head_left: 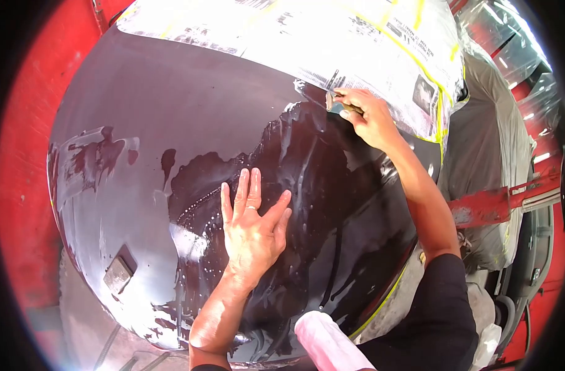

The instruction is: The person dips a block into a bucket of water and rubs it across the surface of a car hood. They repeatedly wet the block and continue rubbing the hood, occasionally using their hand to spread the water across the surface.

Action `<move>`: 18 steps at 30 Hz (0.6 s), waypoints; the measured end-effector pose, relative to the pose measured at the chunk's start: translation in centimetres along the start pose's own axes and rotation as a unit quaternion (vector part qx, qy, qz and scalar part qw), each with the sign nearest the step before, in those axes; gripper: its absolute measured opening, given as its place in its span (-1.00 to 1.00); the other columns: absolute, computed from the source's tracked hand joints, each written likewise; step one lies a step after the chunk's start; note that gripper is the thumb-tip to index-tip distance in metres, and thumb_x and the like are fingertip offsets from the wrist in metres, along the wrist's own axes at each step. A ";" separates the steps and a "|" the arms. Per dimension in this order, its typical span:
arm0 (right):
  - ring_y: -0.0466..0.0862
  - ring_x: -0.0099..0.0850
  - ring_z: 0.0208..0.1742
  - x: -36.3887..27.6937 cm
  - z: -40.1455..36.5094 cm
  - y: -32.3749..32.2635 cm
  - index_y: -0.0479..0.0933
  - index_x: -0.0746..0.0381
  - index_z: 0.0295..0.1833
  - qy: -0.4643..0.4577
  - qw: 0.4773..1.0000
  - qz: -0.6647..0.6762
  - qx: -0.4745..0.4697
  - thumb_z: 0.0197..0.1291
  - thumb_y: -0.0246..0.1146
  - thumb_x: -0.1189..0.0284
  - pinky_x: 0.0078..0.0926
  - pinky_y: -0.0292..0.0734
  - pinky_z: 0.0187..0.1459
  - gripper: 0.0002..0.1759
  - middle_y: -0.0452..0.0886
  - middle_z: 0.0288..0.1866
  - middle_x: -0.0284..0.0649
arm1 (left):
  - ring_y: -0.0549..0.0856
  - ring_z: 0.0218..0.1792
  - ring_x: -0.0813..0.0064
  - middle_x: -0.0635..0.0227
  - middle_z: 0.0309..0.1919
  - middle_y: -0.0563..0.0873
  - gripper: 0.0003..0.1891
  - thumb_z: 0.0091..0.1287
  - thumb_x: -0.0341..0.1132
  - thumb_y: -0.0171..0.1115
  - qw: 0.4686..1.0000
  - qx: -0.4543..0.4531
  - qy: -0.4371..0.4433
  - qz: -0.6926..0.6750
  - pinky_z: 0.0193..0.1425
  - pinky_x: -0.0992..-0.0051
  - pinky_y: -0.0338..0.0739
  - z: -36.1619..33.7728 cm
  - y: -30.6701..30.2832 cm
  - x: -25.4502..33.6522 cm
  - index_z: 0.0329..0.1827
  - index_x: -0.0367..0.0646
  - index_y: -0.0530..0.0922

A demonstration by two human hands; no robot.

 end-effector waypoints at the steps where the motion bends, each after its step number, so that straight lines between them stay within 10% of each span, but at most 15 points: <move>1: 0.69 -0.15 0.08 -0.9 1.0 0.1 0.66 0.23 0.10 0.036 0.999 -0.001 -0.013 0.15 0.30 0.69 -0.26 0.59 0.11 -0.63 0.75 0.08 -0.17 | 0.31 0.58 0.00 -0.07 0.53 0.38 -0.69 0.26 -0.27 0.46 1.000 -0.001 0.003 0.003 0.66 -0.08 -0.01 -0.1 0.0 0.1 0.09 0.10 0.80; 18: 0.71 -0.19 0.06 -0.8 -0.6 0.0 0.63 0.27 0.14 0.045 0.999 0.008 0.001 0.20 0.31 0.68 -0.29 0.60 0.08 -0.63 0.75 0.07 -0.14 | 0.34 0.56 0.01 -0.08 0.50 0.43 -0.69 0.25 -0.24 0.47 1.000 0.012 0.005 -0.007 0.65 -0.09 0.05 -0.1 0.0 -0.2 0.08 0.13 0.80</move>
Point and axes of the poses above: each hand's wrist, its own z-axis towards the middle knuckle, its own y-axis out of the palm, x = y × z, the point moved 3 cm from there along z, towards the middle knuckle
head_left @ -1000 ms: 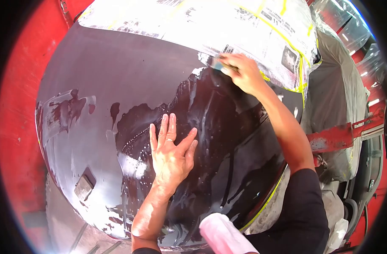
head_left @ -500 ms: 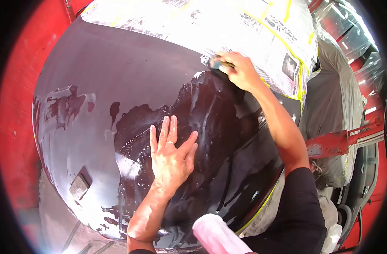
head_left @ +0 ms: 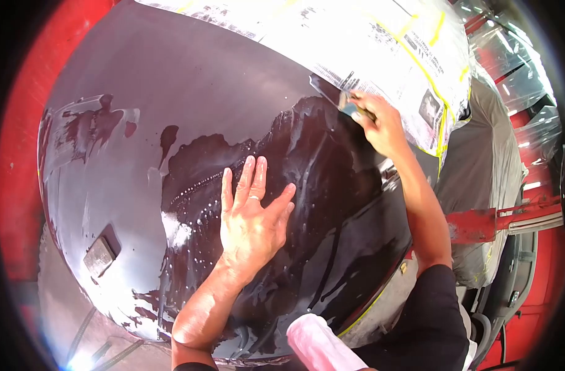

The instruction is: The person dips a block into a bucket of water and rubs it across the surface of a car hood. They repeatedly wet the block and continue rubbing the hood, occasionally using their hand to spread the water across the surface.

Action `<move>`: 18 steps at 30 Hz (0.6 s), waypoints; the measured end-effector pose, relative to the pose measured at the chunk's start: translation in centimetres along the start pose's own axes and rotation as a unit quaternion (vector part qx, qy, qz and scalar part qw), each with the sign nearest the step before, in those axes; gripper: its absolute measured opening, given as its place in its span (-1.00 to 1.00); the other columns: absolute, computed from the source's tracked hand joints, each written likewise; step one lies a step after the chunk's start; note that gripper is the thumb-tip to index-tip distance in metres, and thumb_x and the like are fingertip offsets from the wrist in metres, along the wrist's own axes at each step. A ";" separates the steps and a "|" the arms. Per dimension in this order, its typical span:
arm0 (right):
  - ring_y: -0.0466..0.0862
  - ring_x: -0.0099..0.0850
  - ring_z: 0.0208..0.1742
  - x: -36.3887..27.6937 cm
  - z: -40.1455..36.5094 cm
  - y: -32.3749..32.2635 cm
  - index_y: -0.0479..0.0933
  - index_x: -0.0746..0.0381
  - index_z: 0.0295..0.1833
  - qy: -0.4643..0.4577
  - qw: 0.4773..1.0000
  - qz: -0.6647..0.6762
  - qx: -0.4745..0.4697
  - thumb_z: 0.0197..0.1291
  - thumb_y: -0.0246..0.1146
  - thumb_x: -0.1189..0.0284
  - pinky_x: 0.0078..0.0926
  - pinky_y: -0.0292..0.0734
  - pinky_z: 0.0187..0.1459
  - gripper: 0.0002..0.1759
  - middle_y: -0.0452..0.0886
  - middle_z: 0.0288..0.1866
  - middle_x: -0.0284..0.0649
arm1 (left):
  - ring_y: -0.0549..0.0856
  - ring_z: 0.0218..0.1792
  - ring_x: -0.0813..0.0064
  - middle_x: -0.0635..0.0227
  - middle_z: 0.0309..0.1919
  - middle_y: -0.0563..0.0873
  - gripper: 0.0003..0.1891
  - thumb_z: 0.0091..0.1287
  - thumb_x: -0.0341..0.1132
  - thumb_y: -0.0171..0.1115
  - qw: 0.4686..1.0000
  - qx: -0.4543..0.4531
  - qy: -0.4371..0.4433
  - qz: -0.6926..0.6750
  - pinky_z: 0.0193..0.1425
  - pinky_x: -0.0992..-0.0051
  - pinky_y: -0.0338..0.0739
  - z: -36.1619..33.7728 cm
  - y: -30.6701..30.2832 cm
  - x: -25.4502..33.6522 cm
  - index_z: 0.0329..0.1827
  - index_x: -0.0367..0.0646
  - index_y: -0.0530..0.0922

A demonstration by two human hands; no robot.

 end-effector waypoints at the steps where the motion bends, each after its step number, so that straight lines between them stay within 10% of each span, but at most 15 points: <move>1: 0.71 -0.16 0.00 0.0 -0.1 0.2 0.62 0.27 0.16 -0.031 0.999 0.001 0.017 0.24 0.32 0.62 -0.27 0.59 0.03 -0.64 0.74 0.04 -0.10 | 0.34 0.56 0.01 -0.08 0.49 0.43 -0.69 0.25 -0.24 0.47 1.000 0.003 -0.002 0.003 0.65 -0.09 0.04 0.1 0.0 0.0 0.08 0.13 0.80; 18: 0.67 -0.04 0.12 -1.6 3.8 2.5 0.68 0.23 0.00 -0.043 0.997 -0.057 0.015 0.15 0.35 0.60 -0.14 0.56 0.19 -0.72 0.74 0.12 -0.17 | 0.30 0.58 0.01 -0.06 0.53 0.39 -0.69 0.25 -0.28 0.47 1.000 -0.019 -0.005 0.007 0.66 -0.07 0.00 -0.1 0.1 0.2 0.08 0.10 0.80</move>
Point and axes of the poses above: each hand's wrist, its own z-axis towards the middle knuckle, its own y-axis out of the palm, x = y × z, the point moved 3 cm from there along z, towards the middle knuckle
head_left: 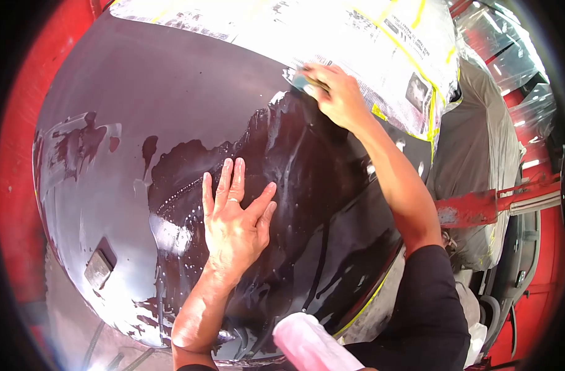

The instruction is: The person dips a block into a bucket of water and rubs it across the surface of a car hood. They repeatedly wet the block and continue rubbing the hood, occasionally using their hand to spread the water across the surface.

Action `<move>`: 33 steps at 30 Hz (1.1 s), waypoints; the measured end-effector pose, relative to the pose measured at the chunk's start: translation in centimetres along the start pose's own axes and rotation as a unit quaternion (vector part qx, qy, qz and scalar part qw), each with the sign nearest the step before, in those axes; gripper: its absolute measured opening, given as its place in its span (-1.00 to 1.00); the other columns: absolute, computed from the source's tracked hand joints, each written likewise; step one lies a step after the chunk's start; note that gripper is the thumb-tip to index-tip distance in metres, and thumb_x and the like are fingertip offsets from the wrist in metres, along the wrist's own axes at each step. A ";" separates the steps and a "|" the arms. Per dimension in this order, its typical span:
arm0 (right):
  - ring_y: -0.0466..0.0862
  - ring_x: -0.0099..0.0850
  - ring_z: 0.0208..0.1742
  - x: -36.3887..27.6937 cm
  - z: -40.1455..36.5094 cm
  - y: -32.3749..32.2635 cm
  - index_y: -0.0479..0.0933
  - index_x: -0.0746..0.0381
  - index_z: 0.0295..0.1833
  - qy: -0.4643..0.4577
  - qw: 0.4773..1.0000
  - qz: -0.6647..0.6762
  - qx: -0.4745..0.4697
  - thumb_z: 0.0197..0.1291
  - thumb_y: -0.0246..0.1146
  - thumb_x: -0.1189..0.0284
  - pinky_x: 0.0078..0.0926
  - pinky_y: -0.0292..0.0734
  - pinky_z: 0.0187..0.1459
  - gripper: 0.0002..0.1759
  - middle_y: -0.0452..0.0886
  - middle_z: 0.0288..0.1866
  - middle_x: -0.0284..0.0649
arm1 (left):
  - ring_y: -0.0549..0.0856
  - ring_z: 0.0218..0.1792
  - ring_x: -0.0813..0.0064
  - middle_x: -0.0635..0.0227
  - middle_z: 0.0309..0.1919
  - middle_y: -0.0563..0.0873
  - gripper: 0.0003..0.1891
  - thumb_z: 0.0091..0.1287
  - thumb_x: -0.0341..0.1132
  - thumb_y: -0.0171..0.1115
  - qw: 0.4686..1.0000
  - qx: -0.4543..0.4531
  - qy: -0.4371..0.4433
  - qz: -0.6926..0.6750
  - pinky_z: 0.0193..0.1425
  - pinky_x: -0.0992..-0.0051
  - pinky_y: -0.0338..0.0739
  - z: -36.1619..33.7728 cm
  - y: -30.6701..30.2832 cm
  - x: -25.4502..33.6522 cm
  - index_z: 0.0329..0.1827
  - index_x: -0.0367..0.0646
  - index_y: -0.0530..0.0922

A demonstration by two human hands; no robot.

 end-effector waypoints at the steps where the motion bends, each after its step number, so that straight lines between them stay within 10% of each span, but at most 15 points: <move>1: 0.67 -0.04 0.12 0.4 -1.9 -1.0 0.68 0.24 0.00 0.013 1.000 0.006 0.007 0.15 0.34 0.60 -0.14 0.56 0.19 -0.72 0.74 0.11 -0.15 | 0.30 0.58 0.01 -0.06 0.53 0.38 -0.69 0.26 -0.28 0.47 1.000 0.003 0.002 0.002 0.66 -0.07 0.00 0.0 0.0 0.0 0.08 0.10 0.80; 7: 0.68 -0.19 0.24 0.2 0.8 -0.3 0.67 0.27 0.11 0.043 0.998 0.014 -0.035 0.21 0.31 0.69 -0.35 0.63 0.17 -0.66 0.72 0.21 -0.16 | 0.30 0.59 0.02 -0.05 0.54 0.37 -0.68 0.27 -0.28 0.46 1.000 0.005 0.002 0.007 0.67 -0.06 -0.01 0.1 -0.1 0.1 0.10 0.09 0.80; 33: 0.65 -0.04 0.07 1.9 -3.4 -1.9 0.71 0.20 0.00 0.032 0.999 0.000 0.021 0.05 0.27 0.66 -0.18 0.58 0.12 -0.63 0.74 0.05 -0.11 | 0.30 0.58 -0.01 -0.06 0.54 0.37 -0.68 0.27 -0.30 0.45 1.000 0.002 0.003 0.012 0.66 -0.07 -0.01 0.1 0.0 0.2 0.10 0.08 0.79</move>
Point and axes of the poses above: each hand's wrist, its own z-axis towards the middle knuckle, its own y-axis out of the palm, x = y × z, the point moved 3 cm from there along z, towards the middle knuckle
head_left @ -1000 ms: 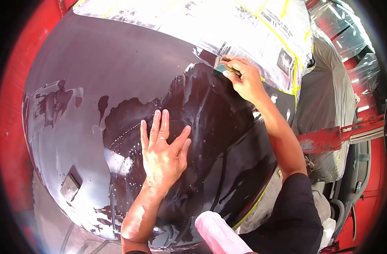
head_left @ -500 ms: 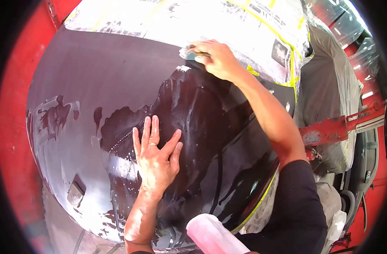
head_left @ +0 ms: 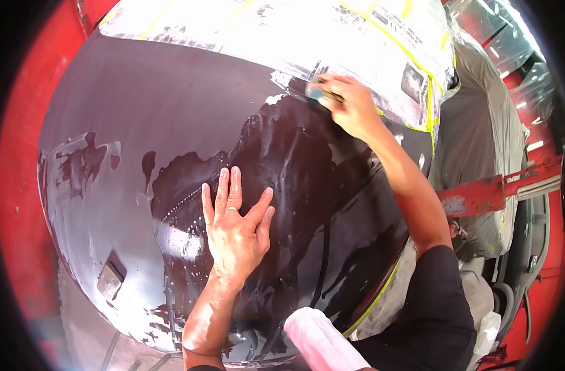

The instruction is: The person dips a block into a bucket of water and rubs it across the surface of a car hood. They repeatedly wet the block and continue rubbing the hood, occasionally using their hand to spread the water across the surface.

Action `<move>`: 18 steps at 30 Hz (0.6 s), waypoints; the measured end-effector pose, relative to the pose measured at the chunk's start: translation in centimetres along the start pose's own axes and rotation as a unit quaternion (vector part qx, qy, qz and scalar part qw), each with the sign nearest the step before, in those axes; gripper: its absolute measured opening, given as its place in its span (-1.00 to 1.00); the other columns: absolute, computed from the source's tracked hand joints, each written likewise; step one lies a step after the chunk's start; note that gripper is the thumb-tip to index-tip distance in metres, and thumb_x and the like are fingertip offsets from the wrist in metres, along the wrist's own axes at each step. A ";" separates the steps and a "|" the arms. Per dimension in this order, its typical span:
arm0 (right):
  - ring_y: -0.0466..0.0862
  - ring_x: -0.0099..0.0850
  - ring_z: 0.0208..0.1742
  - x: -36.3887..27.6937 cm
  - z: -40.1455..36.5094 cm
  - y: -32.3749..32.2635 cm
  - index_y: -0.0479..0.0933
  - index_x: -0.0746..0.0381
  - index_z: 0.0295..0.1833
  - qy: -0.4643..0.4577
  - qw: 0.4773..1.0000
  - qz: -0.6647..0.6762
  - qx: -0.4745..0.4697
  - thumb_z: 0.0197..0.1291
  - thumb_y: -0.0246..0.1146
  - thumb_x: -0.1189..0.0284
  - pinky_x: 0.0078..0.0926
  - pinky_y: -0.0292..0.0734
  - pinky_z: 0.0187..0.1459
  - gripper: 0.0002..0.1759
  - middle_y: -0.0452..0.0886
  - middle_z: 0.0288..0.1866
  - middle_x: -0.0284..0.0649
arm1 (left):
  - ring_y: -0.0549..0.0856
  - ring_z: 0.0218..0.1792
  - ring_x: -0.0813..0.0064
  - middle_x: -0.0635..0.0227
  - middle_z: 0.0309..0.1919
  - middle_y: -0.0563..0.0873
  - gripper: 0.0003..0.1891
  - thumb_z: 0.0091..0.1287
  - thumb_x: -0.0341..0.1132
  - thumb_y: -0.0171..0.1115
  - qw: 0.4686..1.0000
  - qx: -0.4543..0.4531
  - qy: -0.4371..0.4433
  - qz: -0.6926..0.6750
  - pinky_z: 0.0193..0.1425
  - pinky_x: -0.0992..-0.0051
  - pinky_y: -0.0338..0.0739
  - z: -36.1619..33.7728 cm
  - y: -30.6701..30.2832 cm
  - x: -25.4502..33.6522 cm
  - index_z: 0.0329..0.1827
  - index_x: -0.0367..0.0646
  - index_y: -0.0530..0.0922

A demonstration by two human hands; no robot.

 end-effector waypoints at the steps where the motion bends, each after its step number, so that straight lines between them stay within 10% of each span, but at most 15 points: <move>1: 0.66 -0.04 0.07 -0.2 1.2 0.9 0.72 0.20 0.00 -0.005 1.000 0.010 0.014 0.07 0.28 0.64 -0.20 0.58 0.12 -0.65 0.73 0.07 -0.13 | 0.30 0.58 -0.01 -0.06 0.54 0.37 -0.68 0.27 -0.30 0.45 1.000 0.001 0.006 0.001 0.66 -0.07 -0.01 0.1 -0.1 0.1 0.10 0.08 0.79; 18: 0.65 -0.07 0.06 -0.7 -0.7 -0.4 0.72 0.26 -0.02 0.001 0.999 0.035 0.026 0.14 0.35 0.59 -0.17 0.56 0.11 -0.74 0.76 0.04 -0.15 | 0.31 0.58 -0.02 -0.08 0.54 0.36 -0.66 0.21 -0.26 0.50 0.999 -0.012 0.002 0.037 0.64 -0.12 0.03 0.1 0.3 0.1 0.08 0.13 0.80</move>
Point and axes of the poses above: each hand's wrist, its own z-axis towards the middle knuckle, its own y-axis out of the palm, x = y × z, the point moved 3 cm from there along z, towards the middle knuckle
